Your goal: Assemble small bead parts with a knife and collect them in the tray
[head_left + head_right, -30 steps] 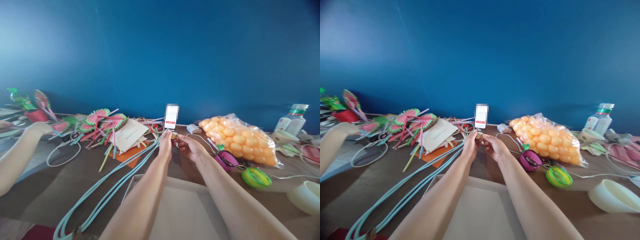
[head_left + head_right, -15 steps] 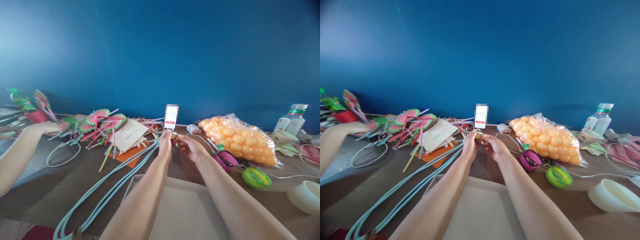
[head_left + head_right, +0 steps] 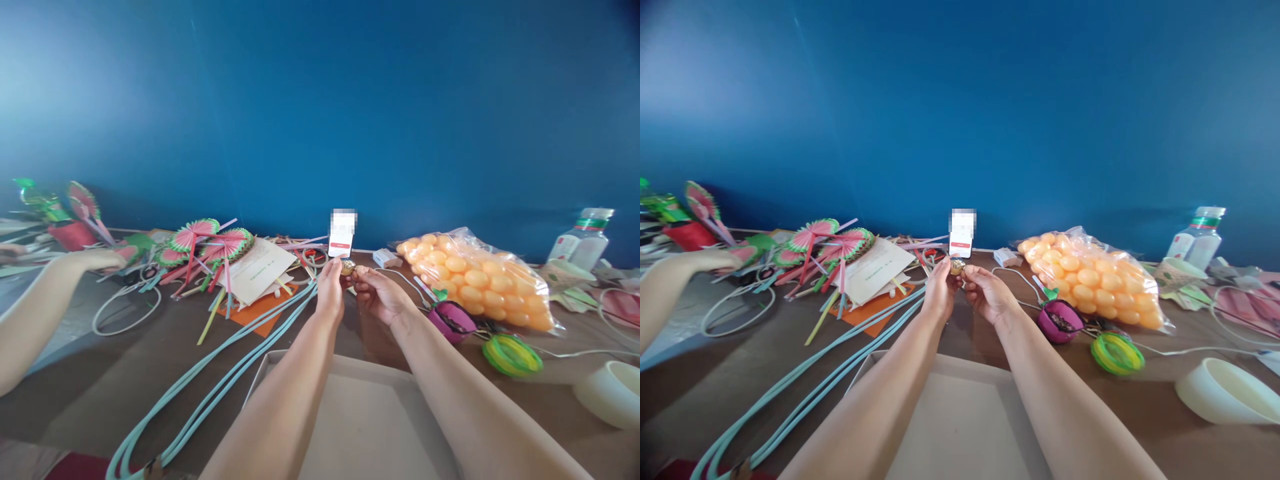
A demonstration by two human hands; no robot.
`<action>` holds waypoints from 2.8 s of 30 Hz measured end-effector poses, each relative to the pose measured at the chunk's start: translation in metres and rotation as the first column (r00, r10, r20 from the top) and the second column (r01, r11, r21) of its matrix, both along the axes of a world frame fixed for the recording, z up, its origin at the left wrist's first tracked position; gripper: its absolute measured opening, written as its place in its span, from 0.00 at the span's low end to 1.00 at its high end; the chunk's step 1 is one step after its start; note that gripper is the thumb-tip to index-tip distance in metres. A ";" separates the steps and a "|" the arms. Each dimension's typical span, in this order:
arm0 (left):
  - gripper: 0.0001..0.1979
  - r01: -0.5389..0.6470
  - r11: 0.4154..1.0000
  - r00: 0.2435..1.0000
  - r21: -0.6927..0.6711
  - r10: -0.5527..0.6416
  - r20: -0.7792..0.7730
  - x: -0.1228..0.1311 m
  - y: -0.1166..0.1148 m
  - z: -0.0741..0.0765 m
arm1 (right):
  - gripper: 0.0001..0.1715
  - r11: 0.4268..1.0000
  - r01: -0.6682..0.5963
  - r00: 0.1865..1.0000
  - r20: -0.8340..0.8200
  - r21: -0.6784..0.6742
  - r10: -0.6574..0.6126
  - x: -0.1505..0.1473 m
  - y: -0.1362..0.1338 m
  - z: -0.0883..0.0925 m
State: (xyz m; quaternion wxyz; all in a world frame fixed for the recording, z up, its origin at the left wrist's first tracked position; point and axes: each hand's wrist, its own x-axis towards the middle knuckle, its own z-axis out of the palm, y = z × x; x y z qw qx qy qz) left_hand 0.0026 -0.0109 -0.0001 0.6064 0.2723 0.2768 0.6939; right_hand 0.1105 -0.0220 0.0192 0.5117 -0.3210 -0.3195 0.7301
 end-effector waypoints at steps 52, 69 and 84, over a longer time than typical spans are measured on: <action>0.21 -0.049 0.999 0.999 0.024 0.049 0.007 0.001 0.004 -0.004 | 0.19 0.863 0.197 0.757 0.486 0.466 -0.435 -0.019 -0.009 -0.002; 0.20 -0.075 0.997 0.996 -0.005 0.075 0.039 0.001 0.002 0.000 | 0.17 0.779 0.176 0.658 0.517 0.601 -0.547 -0.021 -0.011 -0.009; 0.21 -0.085 0.996 0.996 0.016 0.085 0.021 0.000 0.002 0.000 | 0.19 0.839 0.196 0.770 0.450 0.508 -0.452 -0.023 -0.013 -0.002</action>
